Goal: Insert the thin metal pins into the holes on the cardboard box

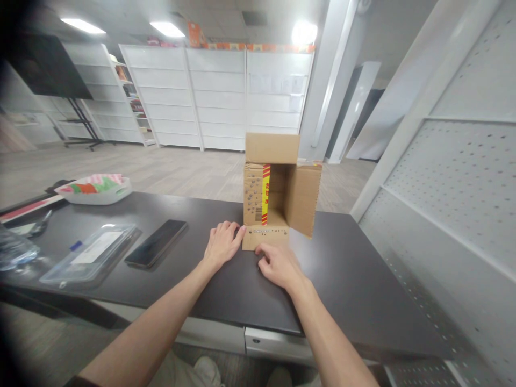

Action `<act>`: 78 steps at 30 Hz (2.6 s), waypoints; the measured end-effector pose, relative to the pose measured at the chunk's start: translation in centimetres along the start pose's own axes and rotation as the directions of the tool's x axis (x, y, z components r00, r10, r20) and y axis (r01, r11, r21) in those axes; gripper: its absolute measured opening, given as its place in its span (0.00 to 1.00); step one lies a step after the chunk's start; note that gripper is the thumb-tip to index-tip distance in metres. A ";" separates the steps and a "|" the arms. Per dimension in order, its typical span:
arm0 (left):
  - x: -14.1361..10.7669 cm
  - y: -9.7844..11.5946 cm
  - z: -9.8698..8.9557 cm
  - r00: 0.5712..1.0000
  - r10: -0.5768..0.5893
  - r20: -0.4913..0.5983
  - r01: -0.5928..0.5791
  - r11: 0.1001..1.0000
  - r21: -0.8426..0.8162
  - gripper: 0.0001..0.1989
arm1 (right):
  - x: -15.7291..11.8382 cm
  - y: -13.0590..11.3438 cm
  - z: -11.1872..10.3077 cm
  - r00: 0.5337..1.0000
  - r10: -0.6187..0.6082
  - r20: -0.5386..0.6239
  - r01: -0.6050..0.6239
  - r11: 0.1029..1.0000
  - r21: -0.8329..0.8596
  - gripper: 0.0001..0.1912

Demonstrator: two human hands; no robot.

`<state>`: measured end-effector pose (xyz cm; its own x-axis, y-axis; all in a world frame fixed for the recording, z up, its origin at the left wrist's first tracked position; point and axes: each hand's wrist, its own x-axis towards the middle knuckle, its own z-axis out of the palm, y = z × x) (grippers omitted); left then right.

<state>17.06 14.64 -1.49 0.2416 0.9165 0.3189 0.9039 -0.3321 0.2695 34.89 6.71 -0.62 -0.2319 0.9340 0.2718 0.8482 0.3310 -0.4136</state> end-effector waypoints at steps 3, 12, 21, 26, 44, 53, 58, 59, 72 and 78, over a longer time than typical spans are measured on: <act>0.0 0.1 -0.2 1.000 -0.012 0.013 0.012 1.000 0.006 0.26 | 0.0 -0.4 0.2 0.997 -0.075 -0.009 0.075 0.997 -0.023 0.12; 0.0 0.1 -0.2 1.000 0.006 -0.006 -0.006 0.999 0.031 0.26 | 0.1 -1.1 0.8 0.989 -0.143 0.024 0.145 0.983 -0.113 0.08; 0.0 0.0 -0.1 1.000 0.005 0.005 -0.005 1.000 0.028 0.25 | 0.5 -1.9 0.9 0.984 -0.175 0.041 0.180 0.966 -0.186 0.08; 0.1 0.0 -0.2 1.000 0.009 0.011 -0.009 1.000 0.018 0.25 | 0.5 -1.8 0.8 0.984 -0.179 -0.013 0.174 0.969 -0.176 0.07; 0.3 -0.1 -0.2 0.999 -0.010 0.032 0.009 1.000 0.017 0.27 | 1.7 2.0 1.4 0.821 0.245 -0.516 -0.016 0.913 0.408 0.05; 0.2 0.0 -0.4 0.999 -0.011 0.041 0.010 1.000 0.020 0.28 | 2.1 2.8 1.3 0.780 0.357 -0.515 -0.055 0.858 0.511 0.10; 0.3 0.0 -0.3 0.999 -0.004 0.037 0.004 1.000 0.007 0.28 | 2.0 2.9 1.2 0.774 0.344 -0.532 -0.067 0.879 0.472 0.09; 0.3 -0.1 -0.3 0.999 -0.002 0.033 0.002 1.000 0.007 0.28 | 2.0 2.9 1.2 0.771 0.345 -0.535 -0.073 0.883 0.464 0.09; 0.3 -0.2 0.1 1.000 0.005 0.005 -0.005 1.000 -0.010 0.28 | 2.0 3.1 1.4 0.808 0.182 -0.561 -0.009 0.955 0.297 0.07; 0.2 -0.1 0.0 1.000 0.015 0.006 -0.015 1.000 -0.003 0.27 | 2.0 3.1 1.7 0.840 0.189 -0.509 0.029 0.921 0.390 0.09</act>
<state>16.99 14.90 -1.47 0.2574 0.9127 0.3173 0.8990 -0.3467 0.2678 36.23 9.81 -2.84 0.2081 0.7783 0.5924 0.5885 0.3842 -0.7114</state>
